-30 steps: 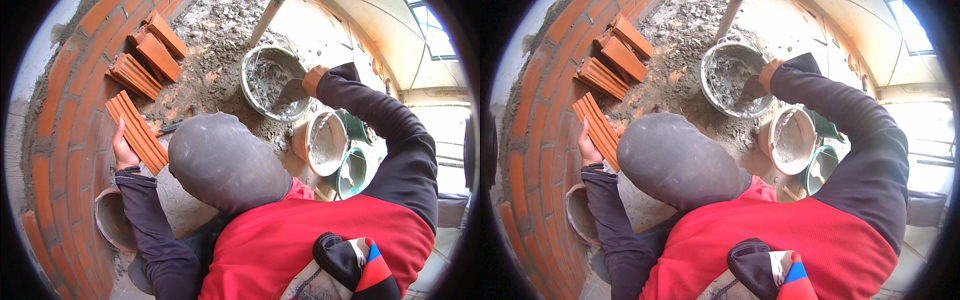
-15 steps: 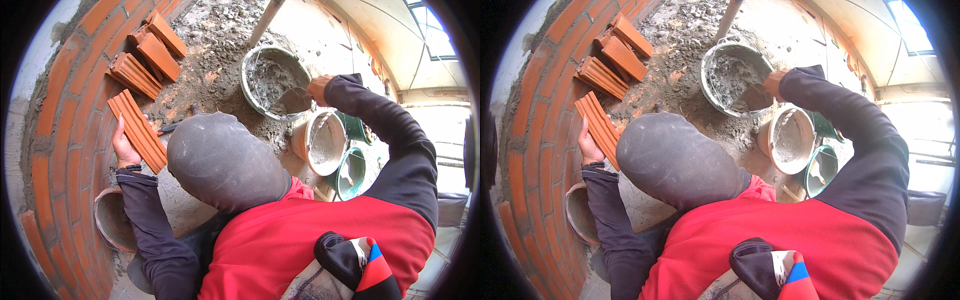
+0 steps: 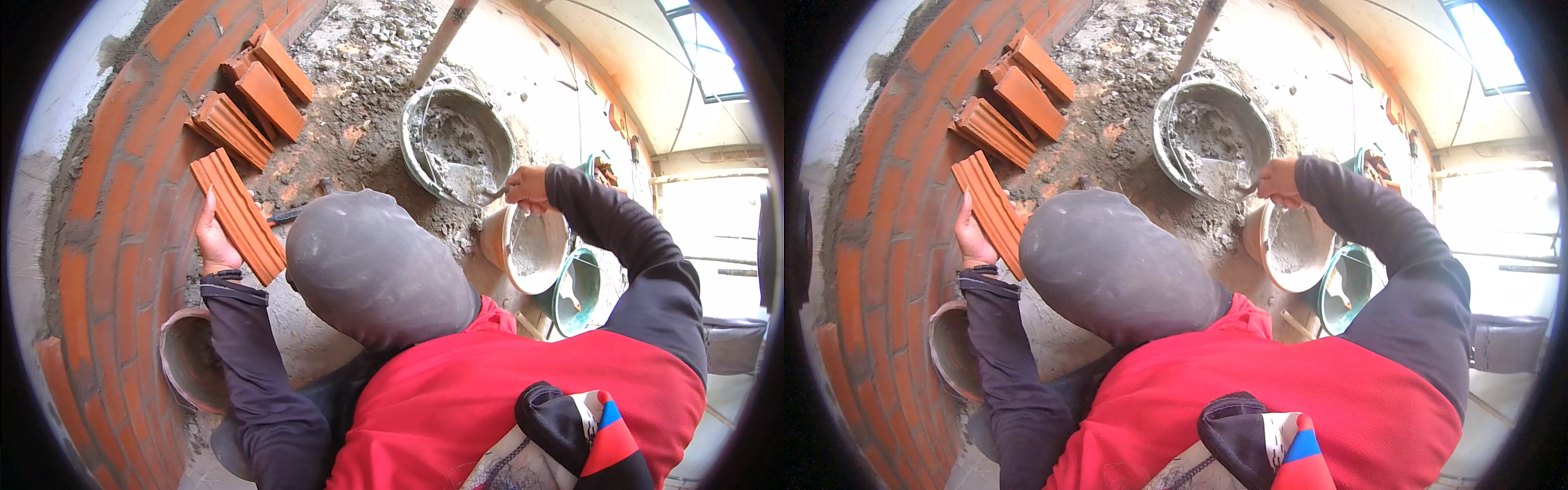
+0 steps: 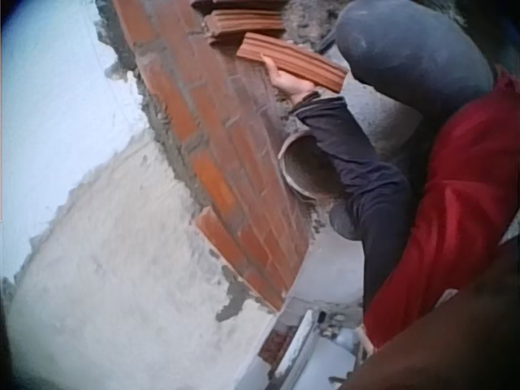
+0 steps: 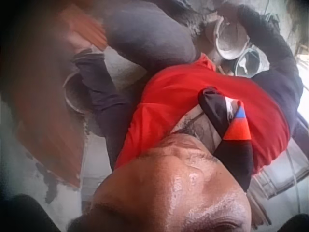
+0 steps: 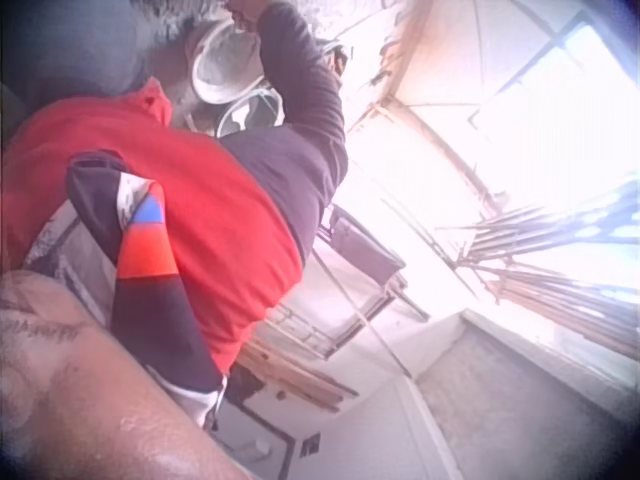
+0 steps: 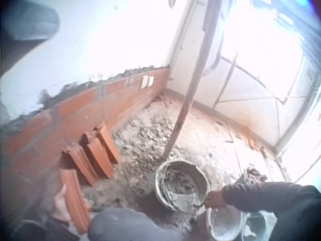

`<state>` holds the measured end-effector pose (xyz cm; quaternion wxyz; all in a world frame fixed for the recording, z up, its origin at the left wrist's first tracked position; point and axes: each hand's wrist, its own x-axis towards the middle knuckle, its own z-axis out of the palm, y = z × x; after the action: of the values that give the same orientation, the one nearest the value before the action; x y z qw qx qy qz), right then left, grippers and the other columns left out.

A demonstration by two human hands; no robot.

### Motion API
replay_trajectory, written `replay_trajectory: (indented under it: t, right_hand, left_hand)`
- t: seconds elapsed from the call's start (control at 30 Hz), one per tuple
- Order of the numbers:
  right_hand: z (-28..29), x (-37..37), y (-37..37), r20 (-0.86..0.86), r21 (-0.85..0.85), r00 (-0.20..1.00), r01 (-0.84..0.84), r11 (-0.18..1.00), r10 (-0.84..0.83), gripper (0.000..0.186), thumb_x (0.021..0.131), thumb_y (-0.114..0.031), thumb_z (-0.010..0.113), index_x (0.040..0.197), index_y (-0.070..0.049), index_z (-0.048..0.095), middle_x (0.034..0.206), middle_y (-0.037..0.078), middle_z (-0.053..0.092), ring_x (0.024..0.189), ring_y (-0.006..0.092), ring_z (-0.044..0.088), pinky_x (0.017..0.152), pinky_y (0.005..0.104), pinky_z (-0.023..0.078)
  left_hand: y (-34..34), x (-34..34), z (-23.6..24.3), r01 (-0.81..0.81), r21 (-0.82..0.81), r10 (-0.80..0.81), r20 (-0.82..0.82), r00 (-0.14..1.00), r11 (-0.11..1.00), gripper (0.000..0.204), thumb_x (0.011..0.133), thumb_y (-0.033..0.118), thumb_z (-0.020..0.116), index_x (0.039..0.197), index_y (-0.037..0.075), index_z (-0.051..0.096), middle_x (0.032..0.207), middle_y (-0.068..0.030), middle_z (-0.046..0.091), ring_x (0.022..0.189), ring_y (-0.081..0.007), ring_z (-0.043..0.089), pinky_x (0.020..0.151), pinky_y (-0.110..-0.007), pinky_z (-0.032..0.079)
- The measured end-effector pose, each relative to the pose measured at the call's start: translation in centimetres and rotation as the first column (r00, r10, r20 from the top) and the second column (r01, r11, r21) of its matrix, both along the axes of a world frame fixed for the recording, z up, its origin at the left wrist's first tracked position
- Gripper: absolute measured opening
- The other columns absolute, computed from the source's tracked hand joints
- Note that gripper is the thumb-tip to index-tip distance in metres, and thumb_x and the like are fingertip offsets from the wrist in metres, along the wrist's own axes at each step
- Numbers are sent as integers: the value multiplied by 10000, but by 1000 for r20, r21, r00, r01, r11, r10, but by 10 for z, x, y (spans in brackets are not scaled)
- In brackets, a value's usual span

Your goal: The person applies mortar to a brick and places it on a wall, then taps it into place using a hammer.

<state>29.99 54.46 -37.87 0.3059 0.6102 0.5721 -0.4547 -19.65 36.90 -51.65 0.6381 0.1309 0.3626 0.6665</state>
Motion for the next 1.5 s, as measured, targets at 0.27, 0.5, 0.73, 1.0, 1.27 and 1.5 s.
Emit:
replay_trajectory:
  t: [0.27, 0.5, 0.73, 1.0, 1.27, 1.5]
  right_hand:
    - [-26, 32, -52, -345, 164, 833, 507, 846, -432, 157, 873, -168, 599, 807, -27, 578, 572, 12, 480, 429, 106, 448, 362, 274, 354]
    - [22, -3, -90, -570, 210, 637, 723, 658, -518, 106, 830, -120, 515, 823, -33, 576, 614, 9, 471, 472, 96, 435, 415, 261, 349]
    - [78, -92, -93, -771, 211, 619, 469, 858, -149, 220, 755, -60, 478, 938, 26, 564, 715, 35, 509, 605, 115, 483, 550, 254, 435]
    - [96, -205, -83, -682, 388, 669, -12, 922, 295, 300, 819, -55, 582, 1110, 14, 568, 751, 29, 560, 653, 88, 530, 576, 257, 445]
    - [97, -249, -95, -408, 847, 353, -199, 494, 842, 386, 784, -57, 558, 1135, 65, 452, 898, 250, 555, 861, 440, 561, 753, 456, 452]
    - [109, -256, -115, -326, 911, 344, -136, 390, 881, 414, 785, -24, 568, 1166, 71, 440, 936, 272, 563, 879, 452, 557, 765, 467, 454]
  left_hand:
    - [5, 4, 16, -40, 46, 40, 3, 999, 998, 678, 957, 626, 348, 1214, 20, 512, 1017, -150, 618, 885, -281, 626, 794, -421, 519]
    - [32, 19, 12, -297, 75, 291, 76, 954, 952, 768, 936, 677, 302, 1272, 9, 479, 1127, -138, 586, 1022, -275, 576, 909, -452, 470]
    - [52, 39, 55, -430, 283, 383, 205, 900, 858, 701, 954, 635, 311, 1375, 84, 414, 1274, -106, 537, 1138, -257, 516, 999, -441, 403]
    - [47, 55, 90, -453, 389, 345, 317, 883, 802, 628, 943, 607, 416, 1326, 110, 447, 1246, -67, 530, 1135, -236, 510, 1000, -432, 401]
    - [41, 67, 109, -545, 460, 401, 377, 835, 701, 556, 983, 544, 363, 1364, 140, 368, 1290, -43, 504, 1196, -204, 484, 1062, -415, 369]
    - [46, 65, 105, -581, 447, 367, 478, 798, 681, 516, 1000, 504, 362, 1371, 145, 368, 1337, -30, 484, 1232, -205, 478, 1075, -427, 367]
